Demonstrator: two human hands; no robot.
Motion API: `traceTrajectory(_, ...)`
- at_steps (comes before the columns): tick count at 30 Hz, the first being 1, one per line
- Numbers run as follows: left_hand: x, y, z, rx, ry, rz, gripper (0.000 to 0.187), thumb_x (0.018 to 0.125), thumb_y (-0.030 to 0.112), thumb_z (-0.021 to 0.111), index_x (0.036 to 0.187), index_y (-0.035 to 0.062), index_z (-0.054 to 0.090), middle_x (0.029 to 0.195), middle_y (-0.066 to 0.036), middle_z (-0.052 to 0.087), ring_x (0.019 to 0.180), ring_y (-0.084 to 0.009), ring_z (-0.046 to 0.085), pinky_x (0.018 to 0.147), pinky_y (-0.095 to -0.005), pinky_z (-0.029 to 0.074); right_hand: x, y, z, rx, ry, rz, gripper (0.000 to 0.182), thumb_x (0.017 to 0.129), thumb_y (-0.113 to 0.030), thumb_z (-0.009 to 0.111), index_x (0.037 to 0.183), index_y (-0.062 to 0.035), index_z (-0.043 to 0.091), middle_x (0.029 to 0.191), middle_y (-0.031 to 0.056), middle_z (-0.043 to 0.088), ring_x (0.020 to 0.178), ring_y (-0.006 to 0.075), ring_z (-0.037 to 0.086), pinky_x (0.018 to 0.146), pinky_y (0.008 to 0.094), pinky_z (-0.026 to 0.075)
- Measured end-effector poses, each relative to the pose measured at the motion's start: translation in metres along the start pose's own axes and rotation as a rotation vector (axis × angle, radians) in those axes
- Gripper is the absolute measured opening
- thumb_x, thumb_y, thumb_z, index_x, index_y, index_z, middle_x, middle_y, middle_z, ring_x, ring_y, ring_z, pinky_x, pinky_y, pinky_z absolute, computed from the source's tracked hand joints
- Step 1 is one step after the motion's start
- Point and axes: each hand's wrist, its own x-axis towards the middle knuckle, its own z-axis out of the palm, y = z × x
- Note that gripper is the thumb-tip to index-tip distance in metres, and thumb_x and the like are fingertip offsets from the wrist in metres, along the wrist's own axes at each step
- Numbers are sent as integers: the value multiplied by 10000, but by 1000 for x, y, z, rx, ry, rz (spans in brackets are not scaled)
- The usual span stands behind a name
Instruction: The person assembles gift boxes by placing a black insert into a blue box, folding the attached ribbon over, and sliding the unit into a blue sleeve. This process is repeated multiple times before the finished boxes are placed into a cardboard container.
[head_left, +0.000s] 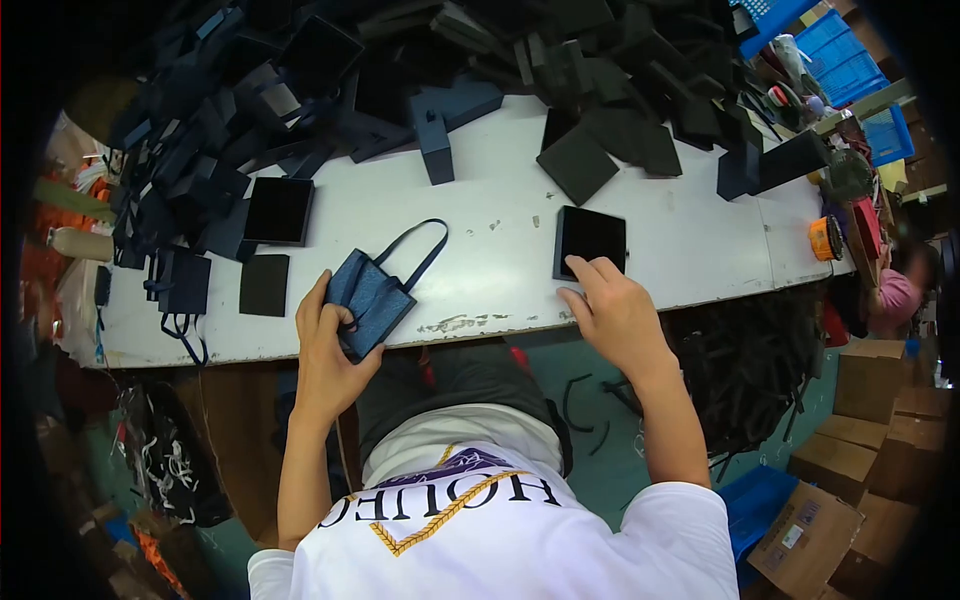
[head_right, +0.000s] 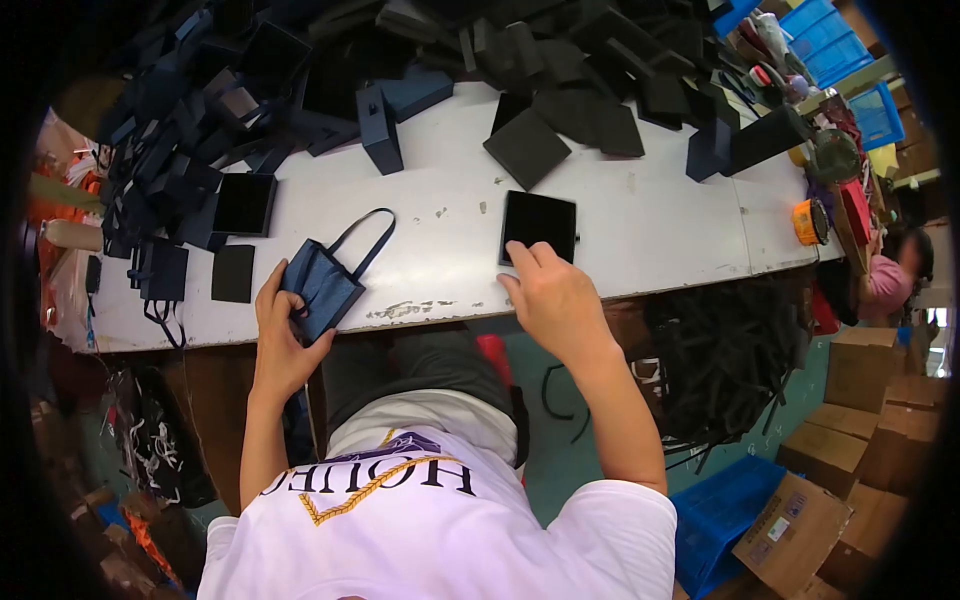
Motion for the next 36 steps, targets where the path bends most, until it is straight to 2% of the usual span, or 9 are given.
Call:
traceTrajectory(3,-1,-1,-1,-61,-15,-62,560,658,66,924,1004,57,483,1583,-260,363,1390,-452,434,1077,-465,452,9,-5,-11,60,122,-122,464,853,-166,791,1268,-35,630,1102,125,647,975,367,652,791,441,555)
traceTrajectory(4,-1,-2,0,-57,-2,-63,565,652,69,931,985,63,475,1582,-252,371,1370,-438,461,1064,-450,457,15,-2,-24,-28,111,-174,634,813,-195,829,1374,-38,577,1285,156,617,1129,383,617,904,439,536)
traceTrajectory(9,-4,-16,9,-121,72,-28,576,633,90,957,918,77,457,1563,-238,403,1318,-415,531,1037,-417,470,10,19,9,8,25,169,918,789,-251,856,1533,3,383,1578,312,344,1377,497,457,1120,497,425)
traceTrajectory(17,-5,-20,8,-97,129,35,571,626,80,968,891,75,462,1563,-236,423,1284,-388,566,962,-389,515,10,-12,45,164,163,174,660,801,-376,867,1273,21,635,1595,400,289,1425,544,402,1147,480,406)
traceTrajectory(21,-5,-21,7,-182,95,-51,567,603,88,972,886,59,482,1544,-253,433,1348,-436,506,1009,-435,507,12,-6,22,145,-129,10,742,747,-137,771,1428,-40,491,1659,309,239,1549,479,208,1264,516,198)
traceTrajectory(24,-4,-25,7,-67,128,47,562,628,79,967,882,71,467,1568,-207,441,1138,-294,620,807,-321,532,16,-9,21,166,-125,7,872,739,-135,774,1505,1,383,1659,308,231,1538,474,230,1259,515,226)
traceTrajectory(30,-10,-26,3,-164,105,15,579,615,86,980,882,74,465,1571,-220,447,1206,-334,616,853,-327,537,19,-40,55,460,142,-38,975,695,-85,780,1550,34,327,1581,277,374,1436,442,398,1217,494,304)
traceTrajectory(32,-14,-29,2,-132,105,30,587,606,89,987,878,80,467,1569,-229,450,1205,-325,621,828,-313,536,40,-71,52,414,250,-346,950,664,-61,777,1520,23,373,1527,234,451,1379,421,451,1188,480,331)
traceTrajectory(36,-18,-33,4,-180,144,90,587,606,94,991,874,83,469,1572,-233,455,1180,-288,631,781,-300,531,88,-95,82,423,128,-359,969,654,-45,755,1535,-12,353,1537,195,444,1401,409,409,1186,488,309)
